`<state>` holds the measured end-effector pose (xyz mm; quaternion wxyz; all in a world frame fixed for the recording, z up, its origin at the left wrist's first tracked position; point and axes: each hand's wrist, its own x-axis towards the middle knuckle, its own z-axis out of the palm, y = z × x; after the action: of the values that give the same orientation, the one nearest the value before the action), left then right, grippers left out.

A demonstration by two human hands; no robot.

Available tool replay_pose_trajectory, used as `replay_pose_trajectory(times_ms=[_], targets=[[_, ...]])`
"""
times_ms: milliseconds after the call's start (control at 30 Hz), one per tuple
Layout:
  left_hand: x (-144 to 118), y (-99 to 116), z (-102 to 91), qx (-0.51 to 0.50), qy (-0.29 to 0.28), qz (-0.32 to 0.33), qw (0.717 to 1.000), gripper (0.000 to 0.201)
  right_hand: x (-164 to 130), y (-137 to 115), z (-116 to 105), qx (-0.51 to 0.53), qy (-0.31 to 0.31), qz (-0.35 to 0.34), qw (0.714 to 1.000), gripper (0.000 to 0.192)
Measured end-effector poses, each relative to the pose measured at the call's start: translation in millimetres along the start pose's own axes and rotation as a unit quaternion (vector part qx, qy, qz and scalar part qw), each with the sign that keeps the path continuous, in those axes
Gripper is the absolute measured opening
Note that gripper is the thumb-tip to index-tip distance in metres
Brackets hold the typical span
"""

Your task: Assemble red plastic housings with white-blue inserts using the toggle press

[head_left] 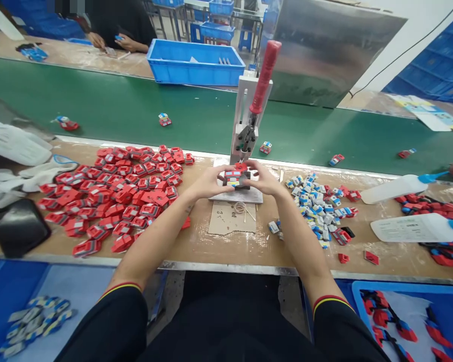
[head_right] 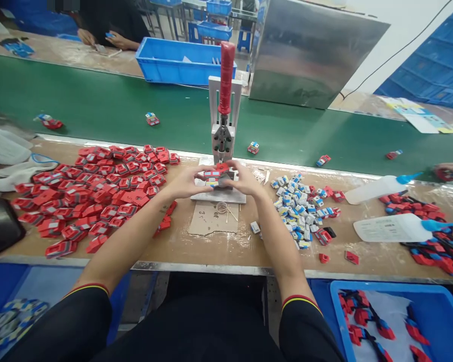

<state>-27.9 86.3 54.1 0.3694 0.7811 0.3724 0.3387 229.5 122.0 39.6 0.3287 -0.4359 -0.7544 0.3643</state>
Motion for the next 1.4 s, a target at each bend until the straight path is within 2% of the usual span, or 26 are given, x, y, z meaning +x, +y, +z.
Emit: replay_pose_trajectory(times_ms=[100, 167, 267, 333, 400, 467, 533, 600, 700, 800, 867, 933, 1000, 1067, 1100, 1167, 1267, 1400], targets=[[1, -2, 0.9, -0.017, 0.002, 0.009, 1.0, 0.055, 16, 11, 27, 0.069, 0.017, 0.003, 0.997, 0.054], [0, -4, 1.8, -0.039, 0.011, 0.013, 0.999, 0.055, 17, 18, 25, 0.11, 0.047, 0.005, 0.993, 0.047], [-8, -8, 3.3, -0.117, 0.054, 0.005, 0.992, 0.057, 8, 36, -8, 0.124, 0.103, 0.024, 0.987, 0.047], [-15, -10, 5.3, -0.204, 0.097, -0.014, 0.974, 0.06, 9, 50, -42, 0.024, 0.143, 0.074, 0.987, 0.046], [-22, -10, 8.8, -0.297, 0.141, -0.043, 0.944, 0.062, 22, 62, -72, -0.099, 0.159, 0.119, 0.975, 0.047], [-28, -9, 13.8, -0.371, 0.174, -0.079, 0.909, 0.066, 45, 67, -89, -0.162, 0.153, 0.131, 0.966, 0.043], [-31, -7, 19.7, -0.414, 0.185, -0.109, 0.885, 0.07, 71, 68, -90, -0.19, 0.129, 0.128, 0.965, 0.037], [-30, -7, 25.0, -0.426, 0.188, -0.121, 0.877, 0.07, 92, 66, -80, -0.214, 0.096, 0.123, 0.964, 0.034], [-24, -14, 29.2, -0.404, 0.197, -0.114, 0.886, 0.065, 105, 62, -62, -0.235, 0.059, 0.115, 0.963, 0.04], [-13, -25, 28.1, -0.358, 0.198, -0.105, 0.906, 0.074, 103, 57, -63, -0.245, 0.061, 0.103, 0.962, 0.051], [-4, -31, 26.2, -0.313, 0.183, -0.106, 0.926, 0.081, 100, 49, -74, -0.25, 0.08, 0.093, 0.96, 0.055], [6, -35, 25.2, -0.241, 0.167, -0.106, 0.95, 0.074, 96, 34, -87, -0.229, 0.13, 0.06, 0.963, 0.051], [15, -35, 26.6, -0.161, 0.155, -0.101, 0.969, 0.06, 89, 12, -96, -0.155, 0.219, -0.031, 0.963, 0.041], [23, -33, 30.8, -0.109, 0.136, -0.093, 0.98, 0.054, 79, -16, -98, -0.066, 0.296, -0.151, 0.941, 0.036], [27, -32, 33.7, -0.095, 0.125, -0.088, 0.984, 0.053, 73, -31, -96, -0.045, 0.307, -0.2, 0.929, 0.037], [33, -31, 40.0, -0.073, 0.11, -0.076, 0.988, 0.052, 67, -61, -87, -0.065, 0.28, -0.257, 0.922, 0.041], [42, -33, 47.7, -0.039, 0.107, -0.066, 0.991, 0.051, 70, -96, -72, -0.121, 0.204, -0.299, 0.924, 0.053], [46, -37, 50.0, -0.027, 0.108, -0.063, 0.992, 0.05, 76, -116, -59, -0.132, 0.152, -0.328, 0.923, 0.06]])
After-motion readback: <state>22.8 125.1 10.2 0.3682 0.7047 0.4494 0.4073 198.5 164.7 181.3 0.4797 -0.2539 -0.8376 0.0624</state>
